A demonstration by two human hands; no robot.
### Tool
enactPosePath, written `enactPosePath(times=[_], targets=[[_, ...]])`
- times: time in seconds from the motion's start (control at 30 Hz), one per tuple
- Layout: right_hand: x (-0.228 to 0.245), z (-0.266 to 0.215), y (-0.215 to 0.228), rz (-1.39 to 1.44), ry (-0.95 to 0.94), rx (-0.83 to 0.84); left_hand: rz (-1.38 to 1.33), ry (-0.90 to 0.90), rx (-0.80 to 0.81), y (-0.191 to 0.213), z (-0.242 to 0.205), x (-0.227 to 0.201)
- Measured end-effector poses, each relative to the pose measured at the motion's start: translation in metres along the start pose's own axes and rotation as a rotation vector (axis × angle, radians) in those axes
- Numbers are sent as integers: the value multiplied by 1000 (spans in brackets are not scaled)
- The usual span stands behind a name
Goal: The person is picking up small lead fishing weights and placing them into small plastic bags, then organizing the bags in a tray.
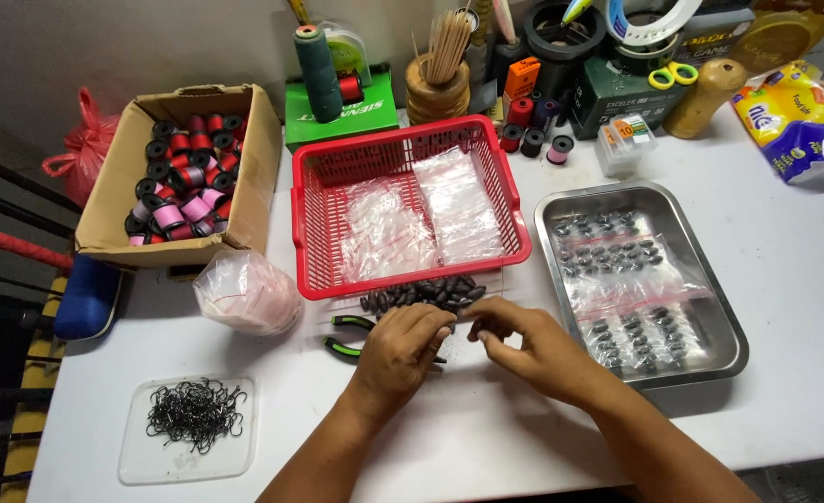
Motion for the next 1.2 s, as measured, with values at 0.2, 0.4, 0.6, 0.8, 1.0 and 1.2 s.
enactPosePath(times=[0.2, 0.4, 0.6, 0.8, 1.0, 1.2], targets=[[-2, 1, 20, -65, 38, 7, -3, 6, -5, 0, -2, 3], [-29, 1, 11, 36, 35, 106, 62, -18, 29, -6, -8, 12], [-38, -2, 45, -14, 78, 6, 72, 70, 54, 10, 3, 11], [-19, 0, 103, -263, 66, -299, 111, 206, 145, 44, 26, 20], [-24, 10, 142, -293, -77, -411, 445, 556, 367, 87, 59, 30], [-19, 19, 145, -352, -130, -352, 531, 472, 323, 100, 67, 33]])
Point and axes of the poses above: each hand's wrist, its own z-axis towards the middle knuckle, its own y-axis out of the back of the hand, x = y × z, the point moved 3 cm from there along z, towards the middle knuckle, and after that the axes turned 3 degrees about -x, right-handed, at the moved point
